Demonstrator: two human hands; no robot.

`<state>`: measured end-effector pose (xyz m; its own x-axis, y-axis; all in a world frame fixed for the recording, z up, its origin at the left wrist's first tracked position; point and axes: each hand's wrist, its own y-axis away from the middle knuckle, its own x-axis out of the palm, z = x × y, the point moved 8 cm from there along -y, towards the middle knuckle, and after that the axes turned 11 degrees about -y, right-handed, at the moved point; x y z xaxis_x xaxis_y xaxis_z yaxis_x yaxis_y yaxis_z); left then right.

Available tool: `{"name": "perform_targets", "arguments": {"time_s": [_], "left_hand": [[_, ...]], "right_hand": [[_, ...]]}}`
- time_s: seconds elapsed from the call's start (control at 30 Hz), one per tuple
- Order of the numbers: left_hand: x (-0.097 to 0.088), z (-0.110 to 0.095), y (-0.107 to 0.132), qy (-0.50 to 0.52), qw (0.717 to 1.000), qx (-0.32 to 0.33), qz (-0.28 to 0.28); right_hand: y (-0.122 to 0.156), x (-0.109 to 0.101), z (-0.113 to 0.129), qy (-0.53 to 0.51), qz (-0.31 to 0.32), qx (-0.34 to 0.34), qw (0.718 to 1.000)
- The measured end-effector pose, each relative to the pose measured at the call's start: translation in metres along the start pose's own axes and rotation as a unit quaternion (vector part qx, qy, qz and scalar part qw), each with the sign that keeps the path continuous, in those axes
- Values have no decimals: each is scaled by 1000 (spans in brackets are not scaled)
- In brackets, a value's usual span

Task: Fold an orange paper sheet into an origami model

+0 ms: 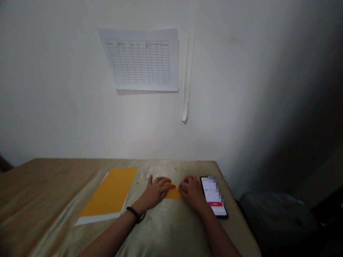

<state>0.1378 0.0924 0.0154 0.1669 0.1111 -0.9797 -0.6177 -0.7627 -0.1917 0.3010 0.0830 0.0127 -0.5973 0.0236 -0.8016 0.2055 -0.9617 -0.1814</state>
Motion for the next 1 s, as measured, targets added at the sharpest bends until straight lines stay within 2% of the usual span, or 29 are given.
{"name": "perform_targets", "arguments": {"time_s": [0.27, 0.5, 1.0], "left_hand": [[3, 0, 1, -11, 1000, 1, -5], [6, 5, 0, 26, 999, -11, -24], [3, 3, 0, 19, 1000, -10, -17]], "right_hand": [[-2, 0, 1, -9, -7, 3, 1000], [-1, -1, 2, -4, 5, 8, 1000], [-10, 1, -2, -40, -16, 16, 999]]}}
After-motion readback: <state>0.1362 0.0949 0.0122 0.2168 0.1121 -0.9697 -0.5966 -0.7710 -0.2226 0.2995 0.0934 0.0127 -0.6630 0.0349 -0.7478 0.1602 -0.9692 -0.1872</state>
